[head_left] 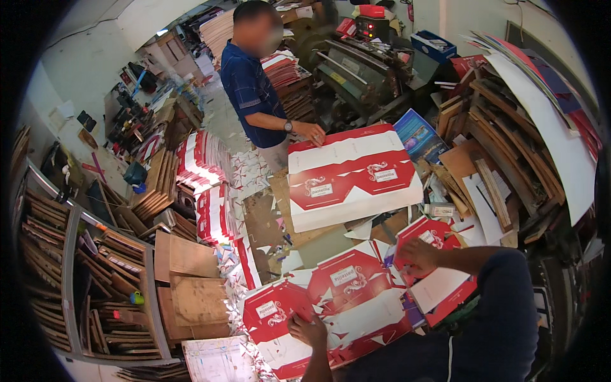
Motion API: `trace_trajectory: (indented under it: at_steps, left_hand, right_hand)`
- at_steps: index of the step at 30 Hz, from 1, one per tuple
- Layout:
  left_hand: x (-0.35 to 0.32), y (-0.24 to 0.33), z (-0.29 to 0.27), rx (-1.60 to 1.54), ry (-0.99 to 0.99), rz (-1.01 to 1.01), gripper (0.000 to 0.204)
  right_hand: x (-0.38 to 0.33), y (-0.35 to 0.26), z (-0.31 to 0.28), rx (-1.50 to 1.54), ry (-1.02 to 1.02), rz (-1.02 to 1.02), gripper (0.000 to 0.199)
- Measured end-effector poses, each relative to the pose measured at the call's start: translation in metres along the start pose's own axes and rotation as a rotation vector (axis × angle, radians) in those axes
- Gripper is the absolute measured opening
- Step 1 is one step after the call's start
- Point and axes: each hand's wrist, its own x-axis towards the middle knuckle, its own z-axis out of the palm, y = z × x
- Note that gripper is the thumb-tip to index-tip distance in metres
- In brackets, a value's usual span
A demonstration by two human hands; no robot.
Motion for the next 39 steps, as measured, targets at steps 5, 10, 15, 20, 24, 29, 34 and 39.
trace_trajectory:
  at_steps: [5,10,15,20,24,29,34,39]
  left_hand:
    - [0.005,0.008,0.002,0.018,-0.062,-0.008,0.072]
    - [0.006,0.007,0.010,0.066,-0.106,-0.042,0.075]
    - [-0.001,-0.002,0.019,0.049,-0.082,-0.031,0.077]
    - [0.003,0.006,0.012,0.046,-0.096,-0.013,0.078]
    - [0.001,0.005,0.009,0.071,-0.106,-0.039,0.079]
    - [0.001,-0.008,0.011,0.029,-0.043,0.043,0.078]
    - [0.008,-0.018,0.010,-0.048,-0.110,0.026,0.074]
    - [0.018,-0.041,0.000,-0.261,-0.111,0.180,0.060]
  right_hand:
    - [-0.042,-0.007,0.055,0.022,0.001,0.008,0.070]
    - [-0.041,-0.006,0.055,0.017,0.021,0.023,0.067]
    - [-0.041,-0.002,0.053,0.030,0.005,-0.001,0.068]
    - [-0.041,-0.003,0.045,0.027,0.012,0.009,0.069]
    - [-0.043,-0.003,0.048,0.027,0.068,-0.011,0.069]
    - [-0.045,-0.010,0.048,-0.022,0.083,-0.011,0.067]
    - [-0.049,-0.007,0.064,-0.082,0.072,-0.007,0.068]
    - [-0.041,-0.001,0.072,-0.096,0.051,0.023,0.072]
